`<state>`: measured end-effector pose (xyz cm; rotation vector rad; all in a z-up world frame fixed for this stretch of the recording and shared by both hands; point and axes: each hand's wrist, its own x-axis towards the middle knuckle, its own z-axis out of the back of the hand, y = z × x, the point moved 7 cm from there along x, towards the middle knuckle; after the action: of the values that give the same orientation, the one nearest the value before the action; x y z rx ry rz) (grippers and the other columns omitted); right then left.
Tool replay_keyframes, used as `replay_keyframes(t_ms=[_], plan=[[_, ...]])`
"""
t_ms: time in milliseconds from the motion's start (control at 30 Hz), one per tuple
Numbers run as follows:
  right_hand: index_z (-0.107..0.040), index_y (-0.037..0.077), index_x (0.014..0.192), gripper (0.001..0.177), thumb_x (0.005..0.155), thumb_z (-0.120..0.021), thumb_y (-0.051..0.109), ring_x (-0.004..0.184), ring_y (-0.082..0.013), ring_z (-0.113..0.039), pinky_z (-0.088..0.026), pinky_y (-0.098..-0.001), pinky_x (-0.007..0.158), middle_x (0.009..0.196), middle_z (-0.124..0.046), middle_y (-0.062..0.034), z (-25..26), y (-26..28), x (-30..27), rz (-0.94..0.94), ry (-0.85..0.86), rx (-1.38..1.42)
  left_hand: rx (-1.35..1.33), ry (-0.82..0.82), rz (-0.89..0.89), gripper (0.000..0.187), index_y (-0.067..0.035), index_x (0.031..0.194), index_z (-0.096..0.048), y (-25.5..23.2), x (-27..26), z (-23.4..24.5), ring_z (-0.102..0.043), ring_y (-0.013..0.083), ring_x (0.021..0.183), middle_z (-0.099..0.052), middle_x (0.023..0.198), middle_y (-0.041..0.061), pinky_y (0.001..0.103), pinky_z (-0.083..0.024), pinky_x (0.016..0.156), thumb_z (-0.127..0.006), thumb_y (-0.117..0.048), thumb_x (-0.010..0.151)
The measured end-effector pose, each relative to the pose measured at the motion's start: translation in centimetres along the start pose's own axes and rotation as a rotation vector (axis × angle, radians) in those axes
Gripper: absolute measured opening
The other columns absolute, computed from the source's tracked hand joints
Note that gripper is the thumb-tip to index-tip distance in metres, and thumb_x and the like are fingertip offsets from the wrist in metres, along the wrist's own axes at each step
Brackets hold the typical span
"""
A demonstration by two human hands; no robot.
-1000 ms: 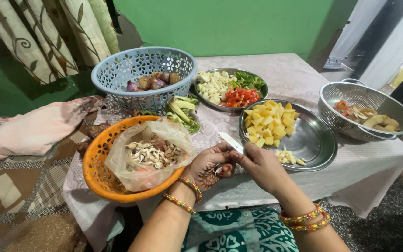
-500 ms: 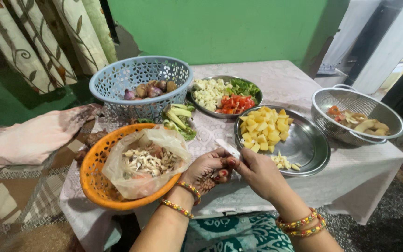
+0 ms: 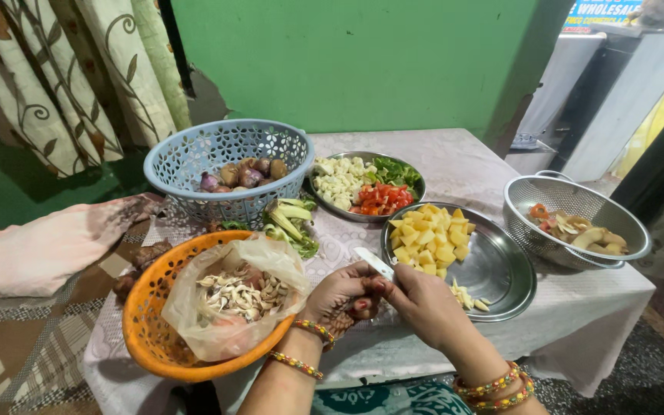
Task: The person peels individual garlic cloves by hand and using a knife over an orange bowl containing a plastic bag of food scraps.
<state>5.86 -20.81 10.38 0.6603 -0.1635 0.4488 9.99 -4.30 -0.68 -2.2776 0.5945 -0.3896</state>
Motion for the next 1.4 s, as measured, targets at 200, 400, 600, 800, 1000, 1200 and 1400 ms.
replay_keyframes(t_ms=[200, 400, 600, 800, 1000, 1200, 1400], plan=[[-0.069, 0.004, 0.102, 0.046, 0.113, -0.068, 0.049, 0.094, -0.0520, -0.077, -0.057, -0.0610, 0.077, 0.089, -0.078, -0.0261, -0.8, -0.1, 0.7, 0.052, -0.045, -0.048, -0.082, -0.075, -0.017, 0.010, -0.004, 0.119, -0.077, 0.6, 0.5, 1.7, -0.059, 0.0070, 0.060, -0.083, 0.103, 0.006, 0.023, -0.041, 0.052, -0.071, -0.002, 0.112], [-0.068, 0.003, 0.098, 0.050, 0.115, -0.067, 0.050, 0.093, -0.0529, -0.075, -0.056, -0.0620, 0.078, 0.088, -0.077, -0.0276, -1.7, -0.5, 0.9, 0.047, -0.073, -0.088, -0.083, -0.044, -0.044, 0.010, -0.006, 0.122, -0.077, 0.6, 0.3, 1.6, -0.059, 0.0052, 0.063, -0.079, 0.099, 0.004, 0.023, -0.042, 0.055, -0.068, -0.002, 0.118], [-0.069, 0.004, 0.096, 0.050, 0.115, -0.067, 0.050, 0.086, -0.0512, -0.076, -0.056, -0.0615, 0.074, 0.083, -0.076, -0.0263, -2.1, 0.1, 0.6, -0.023, -0.094, -0.019, -0.103, -0.044, -0.100, 0.010, -0.004, 0.115, -0.075, 0.3, -0.2, 1.5, -0.060, 0.0063, 0.063, -0.076, 0.095, 0.005, 0.024, -0.043, 0.055, -0.067, -0.005, 0.121], [-0.070, 0.006, 0.096, 0.049, 0.116, -0.067, 0.050, 0.087, -0.0517, -0.076, -0.056, -0.0628, 0.075, 0.085, -0.077, -0.0251, -2.1, 1.5, 0.5, 0.032, -0.167, -0.117, -0.128, -0.009, -0.138, 0.013, -0.002, 0.113, -0.077, 0.2, -0.1, 1.9, -0.059, 0.0067, 0.062, -0.072, 0.088, 0.004, 0.025, -0.043, 0.054, -0.068, -0.005, 0.122], [-0.069, 0.006, 0.096, 0.048, 0.113, -0.068, 0.051, 0.085, -0.0508, -0.077, -0.056, -0.0619, 0.073, 0.088, -0.079, -0.0235, -2.6, 1.4, 0.4, 0.039, -0.216, -0.196, -0.123, -0.122, -0.148, 0.009, 0.000, 0.115, -0.076, -0.3, -0.3, 1.8, -0.056, 0.0059, 0.061, -0.081, 0.101, 0.009, 0.025, -0.042, 0.054, -0.068, 0.000, 0.118], [-0.070, 0.007, 0.098, 0.049, 0.118, -0.070, 0.051, 0.062, -0.0291, -0.072, -0.057, -0.0474, 0.056, 0.071, -0.074, -0.0138, -2.4, -0.7, 1.4, -0.117, -0.218, 0.340, -0.151, -0.178, -0.189, 0.011, -0.001, 0.126, -0.079, -0.9, -0.5, 0.7, -0.054, 0.0058, 0.059, -0.077, 0.100, 0.005, 0.024, -0.040, 0.051, -0.072, -0.007, 0.118], [-0.065, 0.006, 0.099, 0.039, 0.113, -0.077, 0.041, 0.032, -0.0165, -0.036, -0.027, -0.0359, 0.028, 0.059, -0.055, -0.0062, -2.5, -0.7, 0.5, -0.462, -0.067, 0.947, -0.119, -0.182, -0.185, 0.015, 0.000, 0.130, -0.079, -1.1, -0.6, 0.5, -0.055, 0.0046, 0.060, -0.081, 0.107, 0.005, 0.022, -0.039, 0.051, -0.073, -0.006, 0.118]])
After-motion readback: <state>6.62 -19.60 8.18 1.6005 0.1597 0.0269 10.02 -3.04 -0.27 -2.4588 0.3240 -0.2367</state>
